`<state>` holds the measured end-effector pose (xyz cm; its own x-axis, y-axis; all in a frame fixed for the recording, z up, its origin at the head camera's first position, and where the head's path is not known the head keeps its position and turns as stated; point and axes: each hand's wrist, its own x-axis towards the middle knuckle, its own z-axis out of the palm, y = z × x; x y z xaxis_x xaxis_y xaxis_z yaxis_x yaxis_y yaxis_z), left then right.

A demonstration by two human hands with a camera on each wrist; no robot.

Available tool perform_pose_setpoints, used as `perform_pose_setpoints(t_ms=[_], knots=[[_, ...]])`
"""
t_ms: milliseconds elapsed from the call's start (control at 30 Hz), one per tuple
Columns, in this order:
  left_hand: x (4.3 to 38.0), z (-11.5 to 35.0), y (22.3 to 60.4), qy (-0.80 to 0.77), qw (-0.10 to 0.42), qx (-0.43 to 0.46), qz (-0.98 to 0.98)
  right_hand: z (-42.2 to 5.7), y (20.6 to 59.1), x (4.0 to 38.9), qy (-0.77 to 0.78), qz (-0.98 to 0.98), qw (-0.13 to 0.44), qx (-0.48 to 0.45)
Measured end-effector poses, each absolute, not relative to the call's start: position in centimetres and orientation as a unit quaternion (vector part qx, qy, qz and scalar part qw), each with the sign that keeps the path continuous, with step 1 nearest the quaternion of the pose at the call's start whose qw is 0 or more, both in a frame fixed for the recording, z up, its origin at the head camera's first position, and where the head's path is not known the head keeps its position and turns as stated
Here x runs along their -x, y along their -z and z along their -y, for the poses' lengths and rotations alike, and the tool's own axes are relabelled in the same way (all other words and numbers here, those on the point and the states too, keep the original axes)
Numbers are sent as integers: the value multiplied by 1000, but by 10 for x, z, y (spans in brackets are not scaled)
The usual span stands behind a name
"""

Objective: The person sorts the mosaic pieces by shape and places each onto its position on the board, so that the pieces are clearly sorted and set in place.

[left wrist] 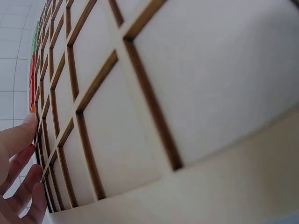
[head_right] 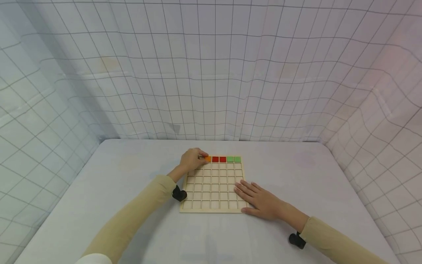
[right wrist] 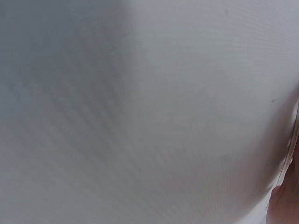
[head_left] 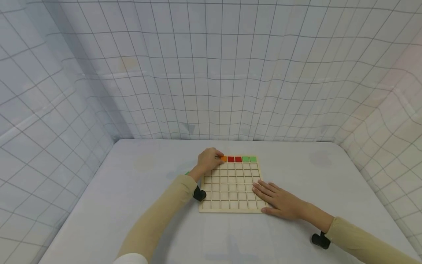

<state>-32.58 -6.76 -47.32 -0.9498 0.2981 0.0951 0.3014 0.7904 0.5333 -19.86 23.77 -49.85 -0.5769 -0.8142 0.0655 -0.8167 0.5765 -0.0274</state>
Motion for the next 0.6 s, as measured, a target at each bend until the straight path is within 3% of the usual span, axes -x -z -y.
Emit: perform_pose_setpoints(t_ms=[600], knots=[[327, 65, 477, 292, -10, 145, 945, -238, 501, 199, -21, 886, 29, -462]])
